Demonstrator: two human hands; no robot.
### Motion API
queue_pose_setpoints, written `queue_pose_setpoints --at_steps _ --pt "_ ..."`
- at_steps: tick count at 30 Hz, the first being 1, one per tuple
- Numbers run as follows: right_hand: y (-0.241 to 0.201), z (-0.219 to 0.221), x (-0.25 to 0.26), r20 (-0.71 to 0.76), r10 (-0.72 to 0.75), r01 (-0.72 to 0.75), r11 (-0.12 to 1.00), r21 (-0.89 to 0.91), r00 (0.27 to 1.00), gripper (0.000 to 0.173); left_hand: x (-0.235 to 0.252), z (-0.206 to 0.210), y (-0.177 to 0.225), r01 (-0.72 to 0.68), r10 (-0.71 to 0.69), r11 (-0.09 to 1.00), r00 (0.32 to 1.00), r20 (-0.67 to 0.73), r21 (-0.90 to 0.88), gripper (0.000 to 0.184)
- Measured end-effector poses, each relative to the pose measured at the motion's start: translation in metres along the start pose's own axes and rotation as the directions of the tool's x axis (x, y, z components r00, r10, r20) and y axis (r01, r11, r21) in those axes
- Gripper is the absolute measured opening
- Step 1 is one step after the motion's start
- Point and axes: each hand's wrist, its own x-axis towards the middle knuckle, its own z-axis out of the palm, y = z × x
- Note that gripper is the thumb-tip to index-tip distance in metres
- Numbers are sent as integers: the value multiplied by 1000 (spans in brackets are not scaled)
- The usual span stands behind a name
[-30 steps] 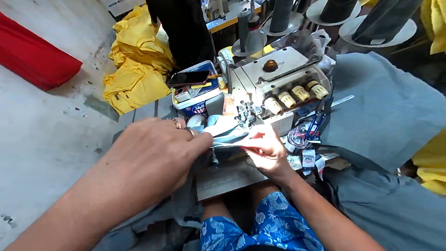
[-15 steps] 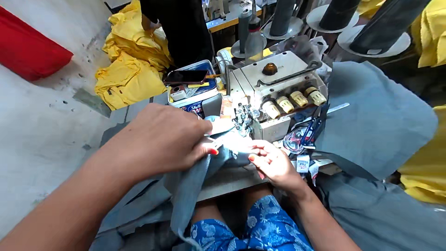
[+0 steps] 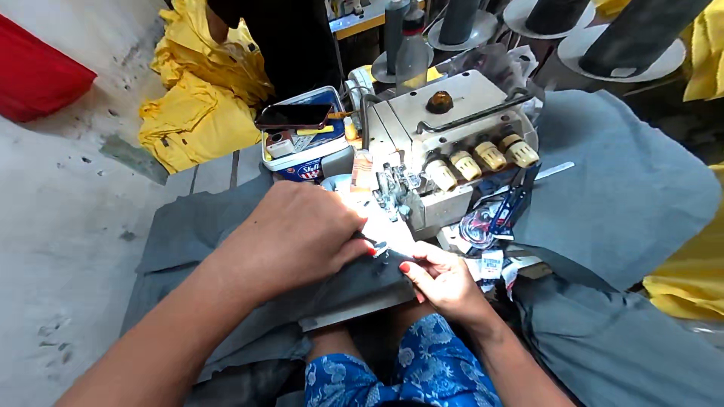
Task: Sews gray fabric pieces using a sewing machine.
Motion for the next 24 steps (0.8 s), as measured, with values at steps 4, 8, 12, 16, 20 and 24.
queue_pose_setpoints --at_steps 4,8,12,16,20,24 --pt "2 3 9 -2 5 -5 1000 4 1000 10 6 20 3 -35 35 999 999 -35 -20 40" --pt "2 5 18 -18 13 -13 1000 9 1000 12 12 42 1 -50 44 997 992 -117 -51 38" --pt "3 4 28 -17 46 -46 999 -12 999 18 18 58 -3 -21 11 995 995 -97 -100 35" --pt "4 3 34 12 105 -105 994 22 994 16 19 48 -9 138 -129 984 988 80 -112 43" --pt "-3 1 27 35 114 -114 993 -13 993 17 10 33 -10 111 -109 992 994 31 -56 43" --pt "-6 3 4 16 27 -26 999 -24 1000 13 1 32 1 -16 9 997 997 -81 -81 42"
